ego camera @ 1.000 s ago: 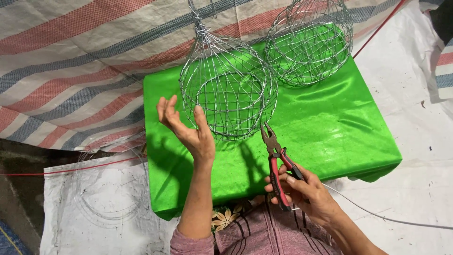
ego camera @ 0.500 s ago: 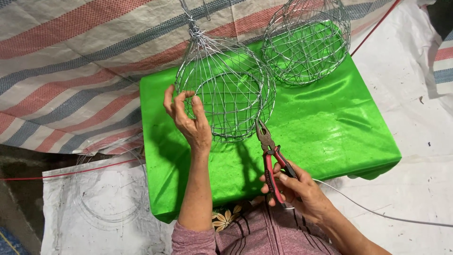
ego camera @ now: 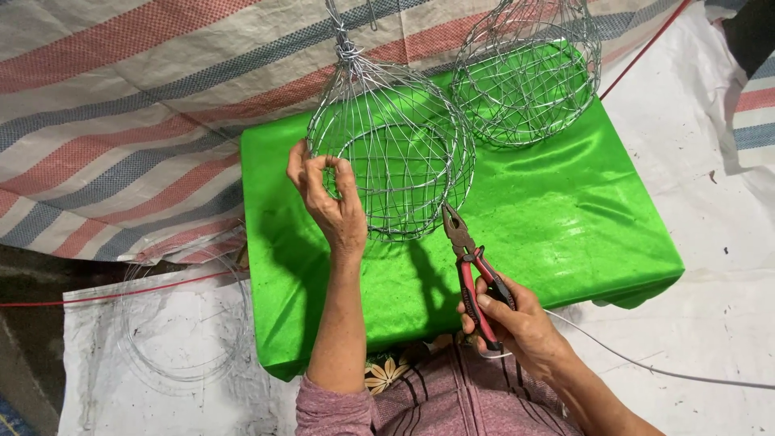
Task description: Shaping and securing wire mesh into a basket-like structure using pliers.
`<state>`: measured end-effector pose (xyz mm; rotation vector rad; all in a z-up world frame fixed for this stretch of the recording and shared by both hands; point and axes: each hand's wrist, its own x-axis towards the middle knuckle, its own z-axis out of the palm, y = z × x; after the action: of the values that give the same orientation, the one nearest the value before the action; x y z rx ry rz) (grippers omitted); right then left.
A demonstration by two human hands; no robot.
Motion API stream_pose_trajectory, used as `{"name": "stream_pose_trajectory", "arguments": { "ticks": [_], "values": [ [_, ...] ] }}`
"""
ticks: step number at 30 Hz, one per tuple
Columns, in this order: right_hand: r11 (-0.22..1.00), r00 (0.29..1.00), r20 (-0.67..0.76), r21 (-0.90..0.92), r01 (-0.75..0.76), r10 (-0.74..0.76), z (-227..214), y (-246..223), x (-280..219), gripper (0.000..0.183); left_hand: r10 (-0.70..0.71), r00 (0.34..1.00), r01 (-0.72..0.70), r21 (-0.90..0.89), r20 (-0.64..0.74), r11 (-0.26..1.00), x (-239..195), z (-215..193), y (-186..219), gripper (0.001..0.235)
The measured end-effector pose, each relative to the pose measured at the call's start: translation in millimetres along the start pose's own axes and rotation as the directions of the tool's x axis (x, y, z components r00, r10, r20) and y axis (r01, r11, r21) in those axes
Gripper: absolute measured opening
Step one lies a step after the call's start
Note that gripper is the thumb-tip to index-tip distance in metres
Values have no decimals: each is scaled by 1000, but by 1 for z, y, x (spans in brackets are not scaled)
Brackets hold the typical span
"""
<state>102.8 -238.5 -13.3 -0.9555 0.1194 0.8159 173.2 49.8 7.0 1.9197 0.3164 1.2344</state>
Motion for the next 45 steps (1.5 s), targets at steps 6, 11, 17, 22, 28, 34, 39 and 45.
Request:
{"name": "stream_pose_trajectory", "arguments": {
  "ticks": [6,11,17,22,28,34,39,45],
  "values": [
    [985,993,106,153,-76,60,-10,1,-9,33,-113,994,111,-101,-5,989,3,-3,5,30],
    [988,994,95,141,-65,52,-15,2,-20,28,-255,966,223,-363,-44,905,12,4,-7,33],
    [993,995,95,116,-21,10,-25,-3,-35,29,-280,957,213,-474,-73,854,34,-17,0,26],
    [997,995,97,76,16,-24,-32,-1,-38,23,-354,930,273,-452,-102,849,53,-34,2,21],
    [997,1000,-16,68,-20,22,-30,6,-34,33,-238,936,65,-537,-258,841,41,-19,7,18],
    [992,984,-130,21,-122,123,-31,9,-24,67,-268,942,128,-523,-202,843,39,-21,11,21],
    [951,978,-58,251,-179,199,-55,17,-21,30,-347,931,244,-516,-112,821,55,-35,18,21],
    [943,970,-90,271,-194,226,-62,18,-36,39,-306,918,115,-568,-253,815,46,-22,17,18]
  ]
}}
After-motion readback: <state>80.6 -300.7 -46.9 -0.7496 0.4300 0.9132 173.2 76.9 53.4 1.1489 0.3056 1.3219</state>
